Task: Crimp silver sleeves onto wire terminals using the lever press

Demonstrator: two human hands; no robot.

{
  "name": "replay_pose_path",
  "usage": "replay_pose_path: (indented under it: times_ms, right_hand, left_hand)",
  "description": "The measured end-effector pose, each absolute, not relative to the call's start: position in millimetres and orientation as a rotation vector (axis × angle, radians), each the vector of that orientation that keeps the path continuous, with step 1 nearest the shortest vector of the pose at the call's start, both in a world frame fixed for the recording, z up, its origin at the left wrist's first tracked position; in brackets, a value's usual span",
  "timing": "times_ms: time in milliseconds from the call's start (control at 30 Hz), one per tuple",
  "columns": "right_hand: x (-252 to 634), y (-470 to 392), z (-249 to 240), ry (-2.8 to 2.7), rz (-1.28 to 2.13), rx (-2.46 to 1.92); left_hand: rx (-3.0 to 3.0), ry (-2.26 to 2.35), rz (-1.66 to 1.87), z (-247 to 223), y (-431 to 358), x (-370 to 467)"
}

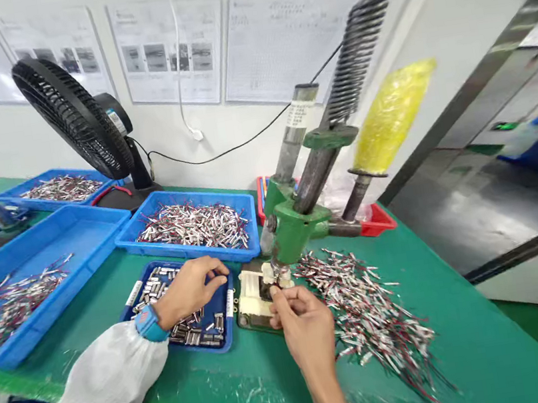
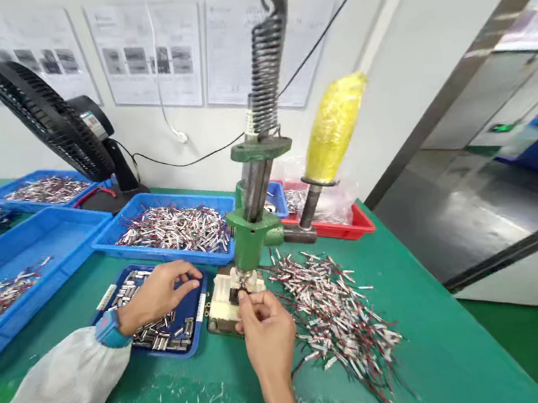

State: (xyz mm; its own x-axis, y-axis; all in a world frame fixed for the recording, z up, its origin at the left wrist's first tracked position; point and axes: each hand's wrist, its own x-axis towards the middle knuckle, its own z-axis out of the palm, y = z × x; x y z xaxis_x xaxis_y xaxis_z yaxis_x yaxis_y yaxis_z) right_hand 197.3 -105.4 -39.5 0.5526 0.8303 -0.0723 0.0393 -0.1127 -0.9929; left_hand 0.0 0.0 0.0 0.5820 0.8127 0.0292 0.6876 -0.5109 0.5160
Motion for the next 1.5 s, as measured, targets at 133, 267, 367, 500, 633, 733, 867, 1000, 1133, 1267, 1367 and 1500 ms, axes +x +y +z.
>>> replay_pose_path:
  times_ms: [133, 267, 367, 500, 633, 733, 867, 1000, 1133, 1267, 1367, 1500]
  right_hand:
    - [197, -106, -38, -0.782, 0.792, -1.533]
    - [197, -107, -38, -0.799, 0.784, -1.548]
    - [198, -107, -39, -0.802, 0.792, -1.555]
    - [198, -107, -42, -0.799, 0.796, -1.562]
    - [198, -107, -41, -0.798, 0.785, -1.562]
    - [198, -108, -39, -0.795, 0.781, -1.572]
    - [198, -108, -38, -0.788, 0.784, -1.578]
    - [198, -107, -40, -0.793, 0.781, -1.601]
    - [198, -107, -41, -0.805, 0.756, -1.631]
    - [197, -107, -40, -0.802, 0.759, -1.619]
    - [196, -107, -39, -0.802, 0.765, -1.617]
    - [195, -104, -35, -0.794, 0.733, -1.653]
  left_hand:
    - [2.404, 1.221, 0.265, -2, 2, -22]
    - [2.419, 1.272, 0.183, -6, 1, -30]
    - [2.422, 1.291, 0.172, -8, 0, -27]
    - [2.440, 1.254, 0.232, -8, -1, -24]
    - [2.454, 1.246, 0.313, -8, -1, -30]
    - [2.475, 1.257, 0.322, -9, 2, -37]
    - [2.497, 1.244, 0.253, -9, 7, -43]
    - [2.514, 1.241, 0.209, -12, 8, -41]
    - [2.522, 1.237, 0.249, -15, 6, -33]
    - [2.530, 1.154, 0.380, -14, 1, -25]
    - [2.442, 1.052, 0.667, -6, -7, -15]
    - [2.140, 0.871, 0.991, 8, -18, 8]
